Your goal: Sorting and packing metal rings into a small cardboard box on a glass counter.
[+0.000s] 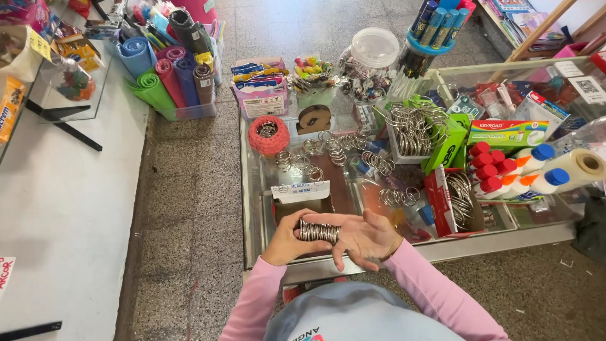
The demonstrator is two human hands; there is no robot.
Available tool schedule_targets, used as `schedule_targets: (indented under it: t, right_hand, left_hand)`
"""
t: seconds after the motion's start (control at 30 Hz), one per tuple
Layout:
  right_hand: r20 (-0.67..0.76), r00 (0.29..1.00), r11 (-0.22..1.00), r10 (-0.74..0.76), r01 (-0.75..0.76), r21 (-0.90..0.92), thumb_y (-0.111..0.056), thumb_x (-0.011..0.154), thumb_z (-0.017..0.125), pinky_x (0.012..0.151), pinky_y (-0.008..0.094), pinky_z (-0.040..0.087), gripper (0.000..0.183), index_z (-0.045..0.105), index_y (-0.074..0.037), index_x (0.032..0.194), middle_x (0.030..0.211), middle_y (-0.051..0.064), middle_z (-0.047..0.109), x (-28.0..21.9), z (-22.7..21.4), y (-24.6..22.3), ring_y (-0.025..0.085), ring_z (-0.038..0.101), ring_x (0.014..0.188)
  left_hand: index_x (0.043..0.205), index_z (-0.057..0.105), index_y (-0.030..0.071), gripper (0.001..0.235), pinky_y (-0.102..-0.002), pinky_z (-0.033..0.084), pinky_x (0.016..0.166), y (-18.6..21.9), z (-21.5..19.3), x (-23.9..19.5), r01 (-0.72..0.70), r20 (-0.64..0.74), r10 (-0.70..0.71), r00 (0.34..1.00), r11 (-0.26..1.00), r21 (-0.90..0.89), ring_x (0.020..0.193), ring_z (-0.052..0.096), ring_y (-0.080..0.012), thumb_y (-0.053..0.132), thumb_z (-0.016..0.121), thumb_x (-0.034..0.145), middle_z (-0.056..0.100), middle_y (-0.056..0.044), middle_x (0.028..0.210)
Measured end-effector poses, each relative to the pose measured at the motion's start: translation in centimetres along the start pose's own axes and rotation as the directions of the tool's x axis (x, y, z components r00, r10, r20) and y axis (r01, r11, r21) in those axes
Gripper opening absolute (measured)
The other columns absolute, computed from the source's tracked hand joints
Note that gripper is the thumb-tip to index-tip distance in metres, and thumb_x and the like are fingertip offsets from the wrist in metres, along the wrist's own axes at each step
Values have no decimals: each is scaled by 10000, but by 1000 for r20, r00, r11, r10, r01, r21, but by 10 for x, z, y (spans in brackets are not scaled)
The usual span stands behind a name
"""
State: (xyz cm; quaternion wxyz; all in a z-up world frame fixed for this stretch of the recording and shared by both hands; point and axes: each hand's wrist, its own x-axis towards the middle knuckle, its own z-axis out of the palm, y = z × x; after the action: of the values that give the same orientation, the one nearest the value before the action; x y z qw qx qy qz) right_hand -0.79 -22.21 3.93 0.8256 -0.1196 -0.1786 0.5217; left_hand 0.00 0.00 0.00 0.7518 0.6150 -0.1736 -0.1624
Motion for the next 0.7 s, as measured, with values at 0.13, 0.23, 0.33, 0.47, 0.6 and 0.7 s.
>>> schedule_targets:
  t: [0.13, 0.23, 0.33, 0.47, 0.6, 0.7]
  right_hand:
    - [14, 1000, 999, -13, 12, 32, -675, 848, 589, 386, 383, 615, 986, 221, -176, 1615, 1032, 493, 546, -5, 0, 2, 518, 717, 760]
    - [-1, 999, 996, -42, 42, 78, -616, 825, 705, 504, 359, 655, 1160, 96, -59, 1641, 1293, 461, 508, -5, 5, 3, 450, 722, 1003]
    - [-12, 1000, 997, -18, 19, 80, -672, 794, 682, 446, 390, 648, 1169, 110, -100, 1638, 1145, 459, 547, -7, -6, 4, 490, 731, 855]
    - [-55, 998, 997, -39, 42, 62, -654, 782, 690, 427, 369, 645, 1254, 43, 9, 1628, 1435, 419, 426, -12, -13, 7, 485, 686, 1022]
    - [-25, 1000, 996, -13, 15, 91, -666, 782, 692, 430, 367, 642, 1282, 4, -23, 1651, 1208, 428, 567, -4, 1, 3, 477, 721, 923]
    - [-21, 1000, 995, -19, 21, 94, -683, 761, 701, 427, 377, 644, 1295, 40, 10, 1632, 1348, 474, 477, -4, -25, 8, 481, 698, 1005]
  left_hand:
    - [1121, 753, 48, 612, -217, 547, 742, 17, -1, 3, -8, -6, 8, 1000, 1000, 11, 868, 644, -85, 110, 1021, 574, 784, -87, 993]
    - [1401, 592, 105, 883, -332, 579, 940, 38, -1, 0, 1, 70, 9, 998, 990, -138, 1164, 652, -197, 176, 988, 615, 673, -174, 1366]
    - [1304, 683, 30, 572, -266, 633, 800, 33, -2, 0, 93, -16, -98, 995, 978, -185, 1028, 669, -132, 109, 877, 771, 716, -125, 1275]
    - [1353, 652, 24, 611, -310, 609, 875, 32, -9, 0, 133, 34, -129, 991, 972, -191, 1061, 671, -155, 75, 859, 781, 709, -154, 1280]
    - [1579, 328, 62, 1136, -440, 599, 982, 33, -12, -7, 148, 188, -56, 981, 842, -520, 1244, 633, -290, 327, 953, 669, 501, -242, 1514]
    - [1527, 379, 67, 1017, -516, 595, 978, 27, -11, -18, 223, 235, -90, 968, 741, -634, 1262, 611, -344, 623, 773, 772, 533, -245, 1485]
